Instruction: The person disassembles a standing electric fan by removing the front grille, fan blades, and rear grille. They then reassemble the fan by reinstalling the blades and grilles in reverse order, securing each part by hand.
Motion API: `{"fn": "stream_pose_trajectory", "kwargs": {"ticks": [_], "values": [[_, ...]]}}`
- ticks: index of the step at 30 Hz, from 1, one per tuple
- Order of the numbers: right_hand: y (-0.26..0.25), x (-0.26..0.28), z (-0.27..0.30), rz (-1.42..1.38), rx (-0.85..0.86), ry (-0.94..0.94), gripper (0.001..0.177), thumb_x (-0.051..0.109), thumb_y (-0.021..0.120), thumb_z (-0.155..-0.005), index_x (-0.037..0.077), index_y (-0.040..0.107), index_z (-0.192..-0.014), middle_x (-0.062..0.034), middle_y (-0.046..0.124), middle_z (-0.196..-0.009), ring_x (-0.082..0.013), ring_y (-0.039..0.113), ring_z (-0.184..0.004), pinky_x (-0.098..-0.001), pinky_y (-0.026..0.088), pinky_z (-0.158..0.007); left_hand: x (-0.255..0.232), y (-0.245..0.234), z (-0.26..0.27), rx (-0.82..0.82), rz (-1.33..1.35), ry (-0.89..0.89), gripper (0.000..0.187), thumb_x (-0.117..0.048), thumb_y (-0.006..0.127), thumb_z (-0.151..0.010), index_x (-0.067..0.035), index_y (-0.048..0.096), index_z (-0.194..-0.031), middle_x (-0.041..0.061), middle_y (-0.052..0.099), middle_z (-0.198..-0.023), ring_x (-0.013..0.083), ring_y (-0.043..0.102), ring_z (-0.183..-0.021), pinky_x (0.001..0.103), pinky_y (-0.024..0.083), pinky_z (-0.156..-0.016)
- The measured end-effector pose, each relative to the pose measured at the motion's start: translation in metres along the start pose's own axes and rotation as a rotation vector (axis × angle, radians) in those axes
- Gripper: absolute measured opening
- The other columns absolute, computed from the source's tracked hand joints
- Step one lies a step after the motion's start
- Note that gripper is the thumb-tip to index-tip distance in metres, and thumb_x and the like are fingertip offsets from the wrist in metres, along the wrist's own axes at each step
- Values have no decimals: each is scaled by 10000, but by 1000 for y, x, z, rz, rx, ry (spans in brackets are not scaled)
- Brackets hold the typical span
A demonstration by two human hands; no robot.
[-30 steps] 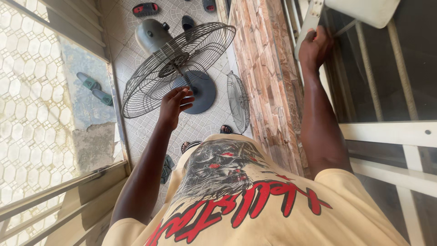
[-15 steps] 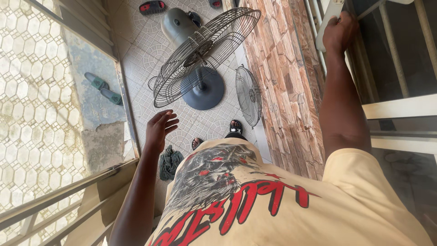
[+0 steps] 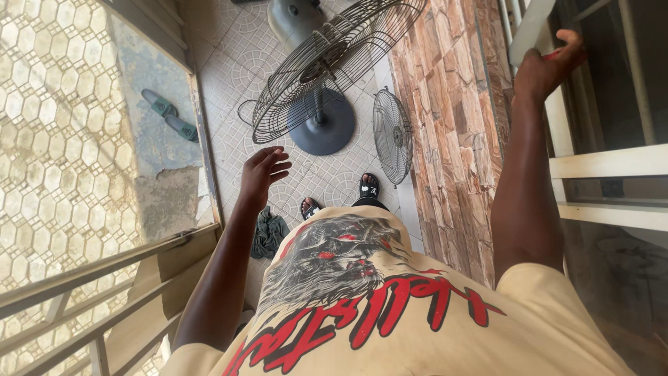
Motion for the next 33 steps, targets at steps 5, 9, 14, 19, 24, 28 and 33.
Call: {"fn": "stream_pose_trajectory", "kwargs": {"ticks": [5,9,14,19,24,28,33], "values": [[42,33,73,-431,325,233,264,-140,547,-1017,46,556,-1203,-112,413,-1268,-197,634,-1028,-339,633,-958,-1,36,-23,41,-12,29,405,-271,635,-991,-4,661,-1294,132,746,-1126,232,739,-998,374,602,-881],[101,58,136,-732,643,571,210,-92,639,-986,16,557,-1145,-118,599,-1189,-238,706,-1108,-375,584,-1035,-10,80,-48,22,-17,94,397,-270,642,-991,-7,652,-1288,120,742,-1088,208,746,-942,347,609,-833],[154,85,207,-824,870,843,212,182,655,-1016,33,556,-1128,-133,667,-1020,-252,723,-902,-403,638,-851,-42,118,-65,-158,25,259,312,-226,650,-977,-21,689,-1209,90,760,-1024,177,737,-885,324,602,-763],[185,106,239,-979,1030,961,217,102,698,-969,72,499,-1050,-124,678,-1003,-253,713,-955,-399,619,-876,-84,126,-9,-482,-210,543,190,-168,668,-1004,-17,742,-1092,88,762,-879,151,669,-755,314,525,-678],[214,121,240,-896,1204,912,229,77,624,-893,91,643,-1120,-34,566,-830,-165,625,-837,-337,551,-763,-168,136,83,-807,-677,1287,165,-84,771,-942,-92,723,-1100,67,726,-1034,229,661,-1038,363,516,-921],[234,135,235,-869,1256,863,150,61,615,-907,73,642,-1055,-23,589,-857,-130,612,-804,-304,537,-721,-218,133,81,-985,-1175,1270,495,-319,829,-743,-128,722,-1187,98,720,-1167,334,615,-1136,457,492,-955],[231,150,195,-856,1192,470,108,32,604,-936,79,601,-1033,-11,612,-914,-102,592,-777,-289,539,-699,-208,126,50,-521,-704,908,408,49,717,-919,-106,704,-1296,88,748,-1185,223,749,-1057,326,591,-882]]}}
Point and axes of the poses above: each hand's wrist, its own z-axis away from the middle knuckle, its own y-axis out of the palm, x = y × z, the point moved 7 cm from there along -z, towards the middle knuckle
